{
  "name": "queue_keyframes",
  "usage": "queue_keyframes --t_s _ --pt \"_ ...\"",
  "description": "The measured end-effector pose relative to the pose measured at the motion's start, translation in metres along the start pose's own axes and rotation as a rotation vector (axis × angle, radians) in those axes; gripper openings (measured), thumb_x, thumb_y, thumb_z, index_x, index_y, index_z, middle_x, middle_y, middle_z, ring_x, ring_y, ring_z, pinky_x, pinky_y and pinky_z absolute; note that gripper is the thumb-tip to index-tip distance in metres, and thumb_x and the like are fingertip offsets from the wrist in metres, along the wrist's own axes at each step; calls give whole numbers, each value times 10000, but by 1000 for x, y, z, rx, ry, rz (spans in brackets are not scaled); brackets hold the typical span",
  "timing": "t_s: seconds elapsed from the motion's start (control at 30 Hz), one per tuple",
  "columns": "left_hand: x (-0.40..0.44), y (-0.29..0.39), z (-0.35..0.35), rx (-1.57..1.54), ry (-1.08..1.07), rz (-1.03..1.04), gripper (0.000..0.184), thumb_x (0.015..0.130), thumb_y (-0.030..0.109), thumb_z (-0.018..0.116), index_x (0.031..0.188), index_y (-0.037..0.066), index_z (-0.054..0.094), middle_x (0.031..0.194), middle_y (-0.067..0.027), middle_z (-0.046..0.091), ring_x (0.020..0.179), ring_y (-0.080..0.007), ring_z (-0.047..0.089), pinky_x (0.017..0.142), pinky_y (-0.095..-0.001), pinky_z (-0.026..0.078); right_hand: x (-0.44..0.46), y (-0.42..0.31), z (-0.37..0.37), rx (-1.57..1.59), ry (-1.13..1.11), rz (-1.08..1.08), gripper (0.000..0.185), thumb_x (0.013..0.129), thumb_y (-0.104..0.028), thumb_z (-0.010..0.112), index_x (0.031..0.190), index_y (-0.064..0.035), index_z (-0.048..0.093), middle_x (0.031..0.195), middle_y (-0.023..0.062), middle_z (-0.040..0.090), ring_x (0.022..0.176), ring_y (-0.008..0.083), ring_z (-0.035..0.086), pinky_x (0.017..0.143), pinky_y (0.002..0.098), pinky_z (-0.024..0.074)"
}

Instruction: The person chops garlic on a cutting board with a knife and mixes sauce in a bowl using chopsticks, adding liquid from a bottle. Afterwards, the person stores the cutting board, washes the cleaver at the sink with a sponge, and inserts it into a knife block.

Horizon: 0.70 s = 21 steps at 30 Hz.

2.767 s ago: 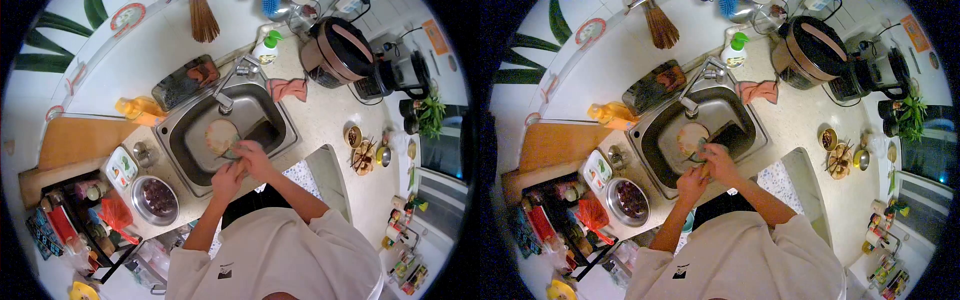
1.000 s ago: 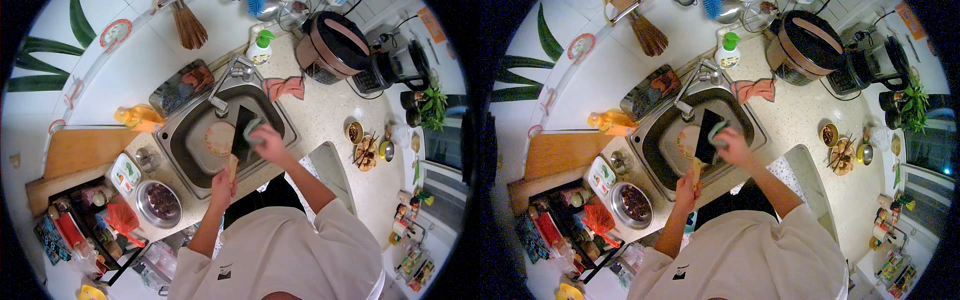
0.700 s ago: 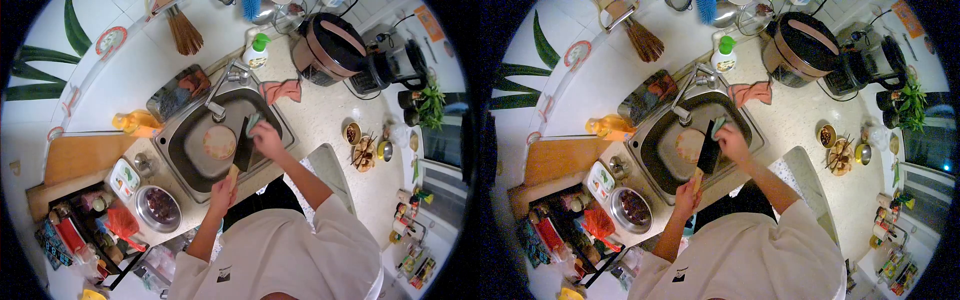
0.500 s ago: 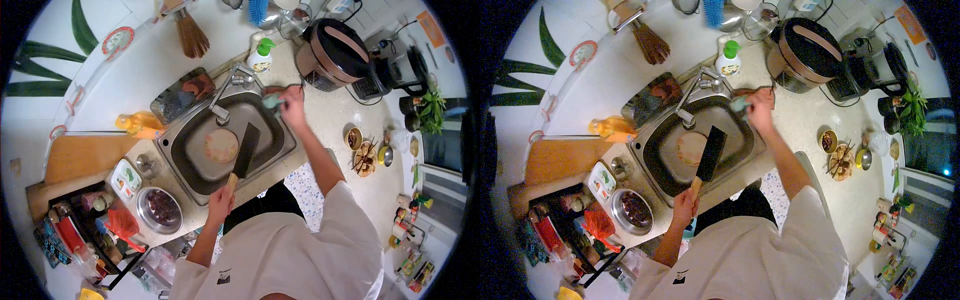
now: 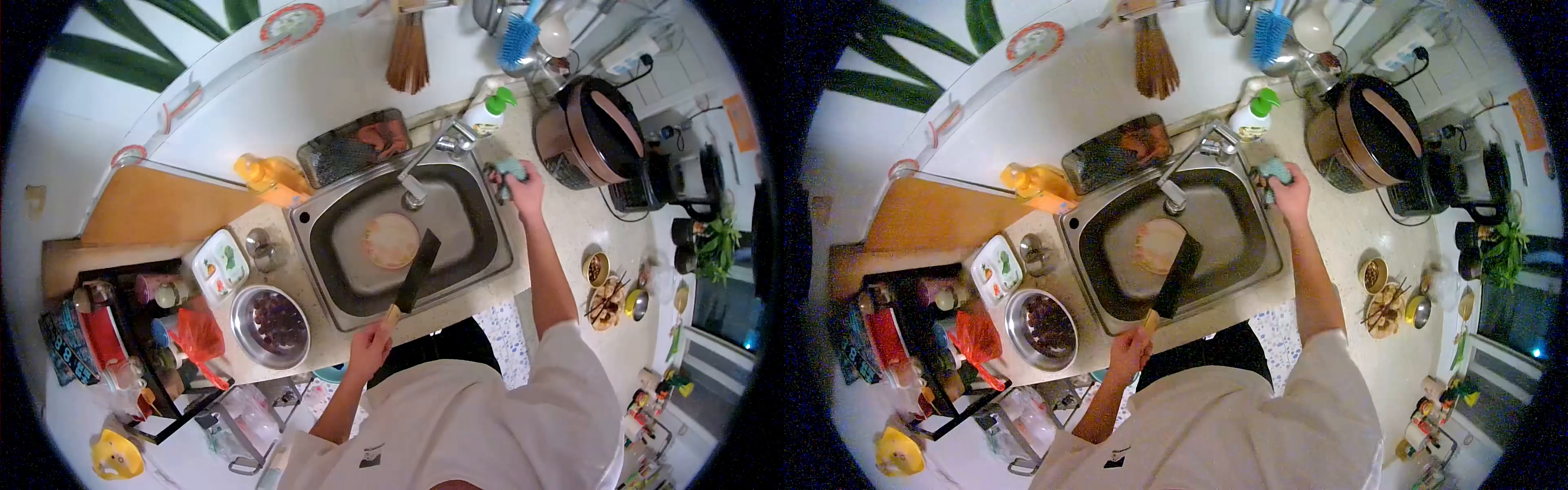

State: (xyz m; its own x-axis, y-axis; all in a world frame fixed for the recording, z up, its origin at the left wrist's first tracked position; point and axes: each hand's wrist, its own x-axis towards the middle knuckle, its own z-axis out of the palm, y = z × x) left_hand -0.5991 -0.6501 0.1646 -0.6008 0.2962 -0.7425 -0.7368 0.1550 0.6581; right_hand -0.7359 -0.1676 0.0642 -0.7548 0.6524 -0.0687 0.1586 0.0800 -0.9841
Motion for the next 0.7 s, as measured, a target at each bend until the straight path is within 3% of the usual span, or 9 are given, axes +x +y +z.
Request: queue_keyframes --t_s 0.1,0.2,0.27,0.33,0.43,0.53,0.63,0.7 --pt "-11 -1 -8 2 8 -10 388 1070 410 530 901 73 621 640 27 520 472 -61 432 419 -227 324 -37 -119 46 129 -73 -167 308 783 -50 715 1087 -25 668 952 120 705 781 217 693 646 328 551" --pt "-15 -5 -14 -1 9 -5 386 1073 396 530 935 58 656 643 30 528 485 -54 436 435 -219 325 -29 -152 108 -237 -102 -699 355 759 -38 713 1111 -26 670 1032 140 696 907 270 689 750 363 554" --pt "-18 -7 -17 -20 25 -5 381 1074 390 528 961 53 666 645 29 528 491 -53 437 439 -219 326 -28 -168 152 -334 -206 -644 409 723 -46 739 1127 -36 679 1100 154 670 1000 333 658 856 415 546" --pt "-22 -5 -15 -59 59 -14 374 1075 381 529 987 49 677 644 28 526 500 -51 440 445 -217 325 -24 -165 197 -426 -276 -771 477 733 -28 727 1204 -76 662 1124 165 630 1048 381 628 919 408 535" --pt "-27 -2 -13 -42 45 58 375 1078 372 523 996 41 679 640 27 523 526 -49 457 466 -216 340 -9 -134 238 -781 -424 -911 500 738 -85 749 1232 -90 672 1172 166 636 1136 375 601 948 440 524" --pt "-26 -5 -13 40 66 88 383 1080 363 522 1001 24 681 643 25 532 553 -55 478 491 -223 354 -9 -126 241 -973 -516 -761 560 771 -82 731 1322 -124 639 1214 168 621 1166 387 580 980 413 506" --pt "-18 -21 -16 132 63 193 395 1066 388 540 992 25 677 617 11 527 511 -74 480 452 -250 375 -30 -149 198 -697 -377 -893 597 798 -84 741 1378 -147 609 1202 159 615 1123 377 587 964 409 505" --pt "-13 -20 -18 319 52 238 385 1039 372 585 990 7 696 636 -32 560 542 -115 514 508 -290 406 -59 -169 147 -521 -417 -760 573 828 -78 736 1380 -162 613 1198 155 611 1113 355 592 956 407 503"
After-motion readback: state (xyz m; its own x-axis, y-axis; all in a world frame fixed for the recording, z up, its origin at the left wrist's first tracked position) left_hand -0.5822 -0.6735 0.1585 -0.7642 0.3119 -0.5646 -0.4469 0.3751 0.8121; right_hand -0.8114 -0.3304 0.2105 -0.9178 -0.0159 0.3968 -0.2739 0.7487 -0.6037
